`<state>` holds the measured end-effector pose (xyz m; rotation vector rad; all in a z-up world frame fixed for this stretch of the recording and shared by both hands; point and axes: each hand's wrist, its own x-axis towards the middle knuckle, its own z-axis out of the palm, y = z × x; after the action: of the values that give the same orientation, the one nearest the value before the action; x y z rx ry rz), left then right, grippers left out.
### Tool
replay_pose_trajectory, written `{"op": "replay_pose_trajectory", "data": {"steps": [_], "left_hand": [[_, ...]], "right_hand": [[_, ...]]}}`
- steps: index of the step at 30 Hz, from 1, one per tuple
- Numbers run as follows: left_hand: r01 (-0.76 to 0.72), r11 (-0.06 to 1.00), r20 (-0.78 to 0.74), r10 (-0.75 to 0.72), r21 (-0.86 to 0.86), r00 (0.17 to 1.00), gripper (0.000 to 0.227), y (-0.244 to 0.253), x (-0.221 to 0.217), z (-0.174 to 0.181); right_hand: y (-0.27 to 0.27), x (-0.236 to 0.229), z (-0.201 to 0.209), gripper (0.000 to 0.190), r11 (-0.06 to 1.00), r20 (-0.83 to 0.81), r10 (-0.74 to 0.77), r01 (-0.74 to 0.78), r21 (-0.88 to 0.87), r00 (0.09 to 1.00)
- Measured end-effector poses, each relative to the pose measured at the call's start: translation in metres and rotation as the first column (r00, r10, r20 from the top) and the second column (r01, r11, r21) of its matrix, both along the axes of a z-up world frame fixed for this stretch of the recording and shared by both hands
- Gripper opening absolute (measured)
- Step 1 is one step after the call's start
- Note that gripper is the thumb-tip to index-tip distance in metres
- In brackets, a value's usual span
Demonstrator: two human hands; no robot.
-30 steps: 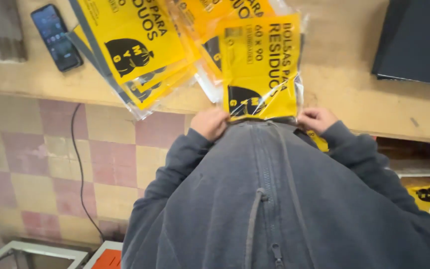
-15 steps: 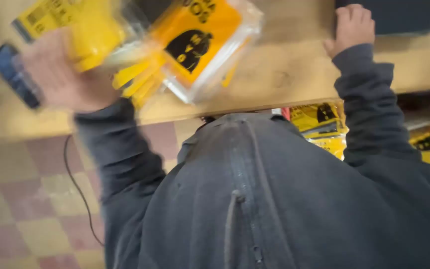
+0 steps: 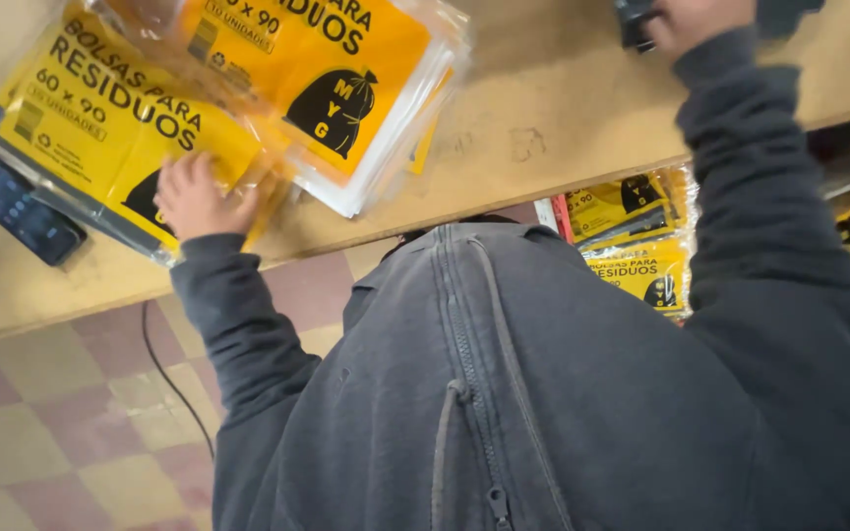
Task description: The person repeatedly folds black trash bags and places them into yellow-labeled clear plastic packaging on a wooden table. They stack the finished packages and occasionally move a red basket aside. A smartphone is visible on the table but not used.
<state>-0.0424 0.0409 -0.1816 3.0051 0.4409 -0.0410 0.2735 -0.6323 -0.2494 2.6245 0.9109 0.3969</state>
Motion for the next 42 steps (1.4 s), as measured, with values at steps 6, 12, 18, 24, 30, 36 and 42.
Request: {"op": "replay_pose_trajectory", "data": {"steps": [6, 12, 18, 24, 30, 36, 42], "left_hand": [[0.368, 0.899, 0.125, -0.348, -0.236, 0.929, 0.015, -0.113, 0.094, -0.032], [0.215, 0.92, -0.092, -0.257, -0.327, 0.962, 0.042, -0.155, 0.139, -0.092], [-0.017, 0.849, -0.297, -0.166, -0.528, 0.94, 0.02, -0.138, 0.157, -0.058], [0.143, 0.713, 0.076, -0.125, -0.686, 0.989, 0.023, -0.131, 0.156, -0.07], [0.064, 0.78, 0.072, -0.024, -0.622, 0.997, 0.014, -0.187, 0.161, -0.064], [0.024, 0.884, 0.147, 0.051, -0.468, 0.988, 0.023, -0.201, 0.158, -0.096], [0.06, 0.879, 0.444, 0.179, -0.472, 0.878, 0.014, -0.198, 0.15, -0.092]], "right_hand": [[0.187, -0.133, 0.041, 0.05, 0.966, -0.431, 0.259, -0.239, 0.101, 0.864], [0.142, -0.092, 0.02, 0.086, 0.957, -0.352, -0.041, 0.138, 0.255, 0.935], [0.114, -0.081, 0.018, 0.091, 0.862, -0.675, -0.332, 0.503, 0.067, 0.659], [0.093, -0.124, 0.003, 0.059, 0.897, -0.738, -0.359, 0.429, -0.105, 0.571], [0.052, -0.118, 0.029, 0.057, 0.563, -0.841, 0.421, 0.629, 0.536, 0.34], [0.079, -0.125, 0.026, 0.045, 0.228, -0.676, 0.563, 0.697, 0.68, 0.475], [0.14, -0.156, 0.039, 0.04, 0.143, -0.739, 0.375, 0.753, 0.642, 0.559]]}}
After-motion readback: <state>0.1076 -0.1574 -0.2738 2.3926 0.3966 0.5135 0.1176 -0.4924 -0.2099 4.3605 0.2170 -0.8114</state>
